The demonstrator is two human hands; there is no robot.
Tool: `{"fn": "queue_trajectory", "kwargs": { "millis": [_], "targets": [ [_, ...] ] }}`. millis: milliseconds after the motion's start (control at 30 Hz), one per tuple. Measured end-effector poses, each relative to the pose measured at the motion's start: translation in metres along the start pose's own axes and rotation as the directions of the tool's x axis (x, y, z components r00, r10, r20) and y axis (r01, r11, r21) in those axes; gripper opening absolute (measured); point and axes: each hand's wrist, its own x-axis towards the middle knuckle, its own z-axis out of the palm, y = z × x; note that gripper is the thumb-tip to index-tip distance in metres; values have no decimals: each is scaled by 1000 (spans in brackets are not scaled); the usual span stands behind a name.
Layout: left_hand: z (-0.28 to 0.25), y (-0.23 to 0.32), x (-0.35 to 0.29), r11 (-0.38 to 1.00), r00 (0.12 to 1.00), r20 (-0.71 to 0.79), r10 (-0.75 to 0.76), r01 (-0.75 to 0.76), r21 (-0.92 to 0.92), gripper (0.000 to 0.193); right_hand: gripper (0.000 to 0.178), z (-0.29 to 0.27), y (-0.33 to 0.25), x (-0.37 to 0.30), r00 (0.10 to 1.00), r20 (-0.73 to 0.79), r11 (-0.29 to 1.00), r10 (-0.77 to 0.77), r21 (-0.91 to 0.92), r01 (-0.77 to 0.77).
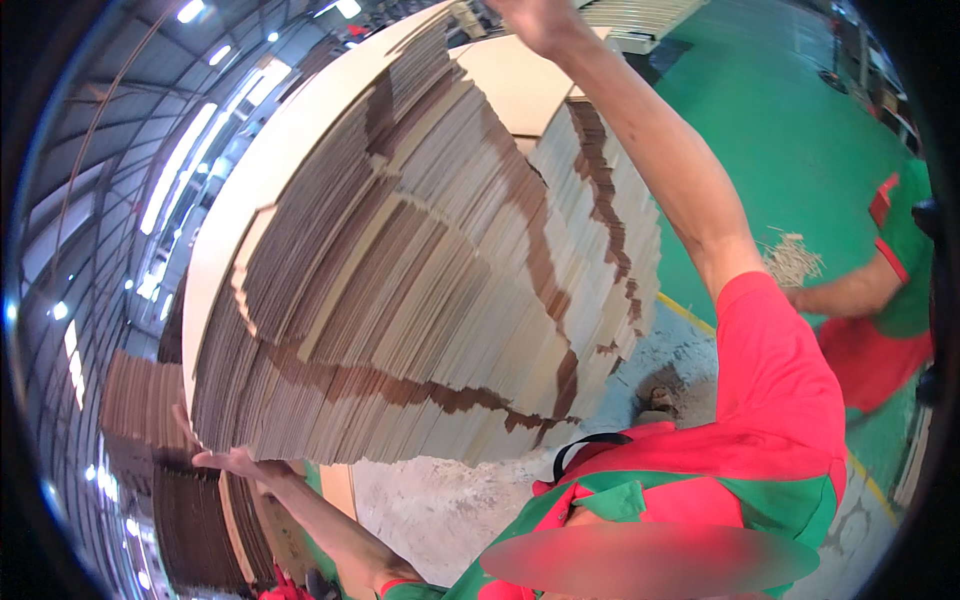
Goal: The person picks up flat cardboard sheets from the floor, folds them, and stacks them onto a large pile on a pallet. The person repeats this process several times, moving between the floor and the stack.
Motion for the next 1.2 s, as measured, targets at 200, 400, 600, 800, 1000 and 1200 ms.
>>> {"fn": "queue_trajectory", "kwargs": {
  "millis": [200,400,600,800,1000,1200],
  "targets": [
    [116,60,63,990,988,81,130,-125,-65,97,92,40,67,66,949,289,895,123,380,-232],
    [148,57,62,998,992,127,-2,9,-56,98,98,88,80,50,867,487,957,108,184,-223],
    [113,64,71,952,934,345,-92,183,-244,98,117,77,72,44,918,397,986,-6,155,-60],
    [67,47,55,933,835,536,-123,282,-225,102,118,83,76,17,943,310,974,124,144,-176],
    [84,40,55,922,805,576,-141,319,-221,102,116,93,96,23,935,331,970,124,157,-184],
    [94,42,61,910,782,605,-151,349,-224,102,107,49,73,51,993,115,968,22,247,-50]
  ]
}}
